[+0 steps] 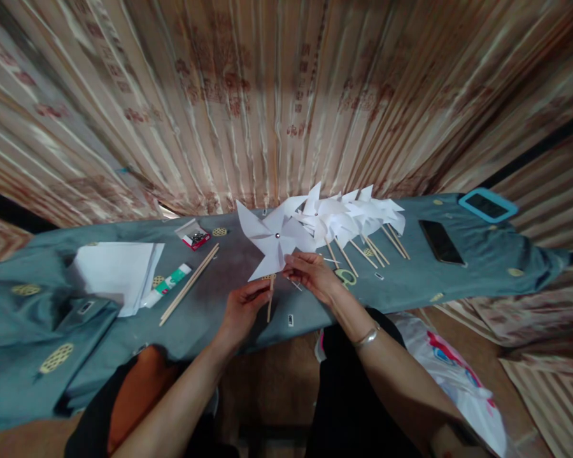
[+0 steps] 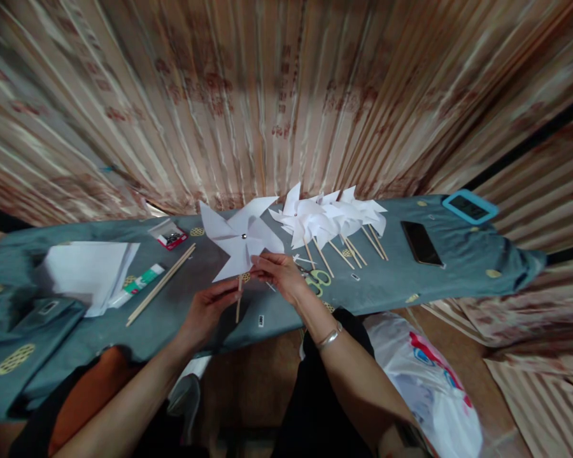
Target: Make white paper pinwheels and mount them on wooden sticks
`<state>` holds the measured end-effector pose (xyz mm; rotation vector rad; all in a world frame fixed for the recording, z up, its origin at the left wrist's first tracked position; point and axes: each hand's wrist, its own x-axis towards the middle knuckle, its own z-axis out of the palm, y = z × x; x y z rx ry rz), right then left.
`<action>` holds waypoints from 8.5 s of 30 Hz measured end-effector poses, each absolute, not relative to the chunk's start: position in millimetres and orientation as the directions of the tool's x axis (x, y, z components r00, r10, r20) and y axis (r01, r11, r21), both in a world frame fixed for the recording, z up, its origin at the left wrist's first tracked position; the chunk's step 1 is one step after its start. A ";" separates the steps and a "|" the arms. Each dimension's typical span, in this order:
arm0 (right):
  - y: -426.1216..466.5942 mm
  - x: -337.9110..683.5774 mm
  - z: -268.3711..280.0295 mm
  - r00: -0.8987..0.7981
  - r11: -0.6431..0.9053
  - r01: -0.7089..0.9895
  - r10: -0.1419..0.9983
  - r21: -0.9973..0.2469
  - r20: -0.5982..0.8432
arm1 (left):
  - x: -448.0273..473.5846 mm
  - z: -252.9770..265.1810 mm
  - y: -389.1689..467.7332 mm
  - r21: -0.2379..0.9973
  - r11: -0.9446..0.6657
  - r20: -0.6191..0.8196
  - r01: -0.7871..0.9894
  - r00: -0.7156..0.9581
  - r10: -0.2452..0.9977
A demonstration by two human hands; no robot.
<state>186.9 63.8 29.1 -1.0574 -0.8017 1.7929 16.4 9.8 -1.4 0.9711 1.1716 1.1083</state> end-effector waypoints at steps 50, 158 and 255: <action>66.6 216.1 42.0 -0.062 -0.236 -0.305 0.972 -0.922 -0.228 | 9.5 -1.5 14.6 0.961 0.259 -0.254 -0.100 0.061 0.965; 55.8 195.6 34.2 -0.220 -0.363 -0.366 0.928 -0.857 -0.300 | 13.0 -1.3 10.6 0.951 0.275 -0.257 -0.140 0.132 0.957; 50.1 198.6 34.1 -0.214 -0.286 -0.205 0.946 -0.936 -0.242 | 6.9 4.8 13.0 0.953 0.250 -0.240 -0.168 0.080 0.968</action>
